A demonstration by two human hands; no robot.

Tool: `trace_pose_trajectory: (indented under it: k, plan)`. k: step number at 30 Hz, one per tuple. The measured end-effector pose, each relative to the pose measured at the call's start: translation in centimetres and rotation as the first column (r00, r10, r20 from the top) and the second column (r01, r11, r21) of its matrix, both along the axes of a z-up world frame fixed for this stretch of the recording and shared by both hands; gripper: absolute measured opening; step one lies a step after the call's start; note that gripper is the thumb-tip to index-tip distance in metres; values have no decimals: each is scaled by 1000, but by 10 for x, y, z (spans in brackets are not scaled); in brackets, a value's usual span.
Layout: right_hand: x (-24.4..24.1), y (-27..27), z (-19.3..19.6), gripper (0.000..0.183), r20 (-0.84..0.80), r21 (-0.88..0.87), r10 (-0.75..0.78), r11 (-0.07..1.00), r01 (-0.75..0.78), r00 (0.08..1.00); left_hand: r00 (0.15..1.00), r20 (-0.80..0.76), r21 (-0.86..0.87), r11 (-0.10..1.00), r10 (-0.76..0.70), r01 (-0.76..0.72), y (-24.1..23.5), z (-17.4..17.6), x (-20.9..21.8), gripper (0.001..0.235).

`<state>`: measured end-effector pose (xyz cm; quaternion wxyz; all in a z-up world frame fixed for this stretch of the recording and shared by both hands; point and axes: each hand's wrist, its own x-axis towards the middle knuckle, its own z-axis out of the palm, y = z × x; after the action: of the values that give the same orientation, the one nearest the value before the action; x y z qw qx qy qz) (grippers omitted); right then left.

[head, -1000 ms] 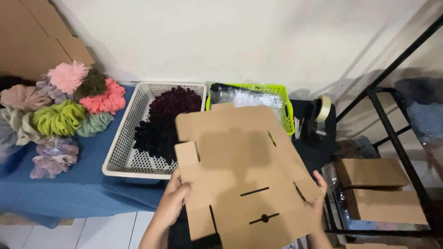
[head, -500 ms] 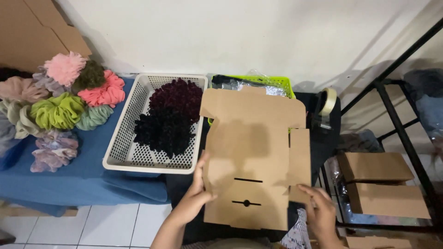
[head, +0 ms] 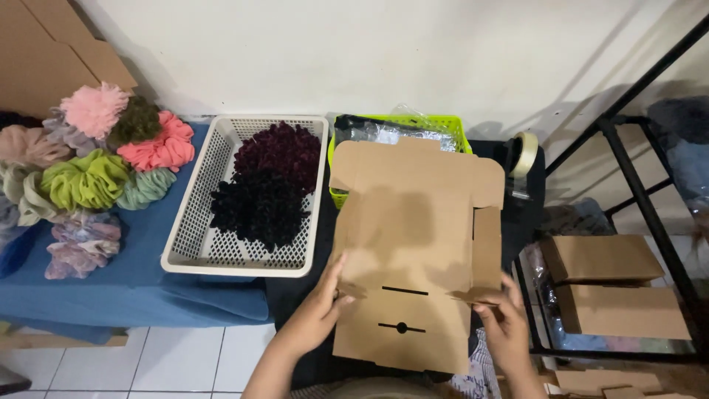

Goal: Assembling cardboard gift boxes and packing them with decorative filler material.

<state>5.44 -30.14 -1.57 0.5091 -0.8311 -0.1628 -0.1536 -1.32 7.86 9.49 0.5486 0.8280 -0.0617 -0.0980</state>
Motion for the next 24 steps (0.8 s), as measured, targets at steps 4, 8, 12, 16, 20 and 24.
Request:
trace_pose_trajectory:
  k: [4,8,12,16,20,24]
  plan:
    - [-4,27,32,29,42,-109,80,991,-75,996,987,126,14,994,105,-107,-15,-6,6,50]
    - [-5,30,15,36,-20,-285,145,948,-145,989,955,291,275,950,62,-146,-24,-24,9,72]
    - [-6,32,22,60,-122,-422,228,869,-259,966,961,269,441,878,68,-186,-24,-35,12,76]
    - [-7,34,33,59,-251,-471,203,829,-303,946,901,424,503,804,89,-316,-26,-54,10,71]
    - [-3,18,3,100,-467,-553,114,736,-390,877,847,531,584,712,28,-389,-23,-68,10,75]
    - [1,14,-22,125,-401,-757,67,537,-372,914,903,420,522,838,-87,-162,-15,-63,8,69]
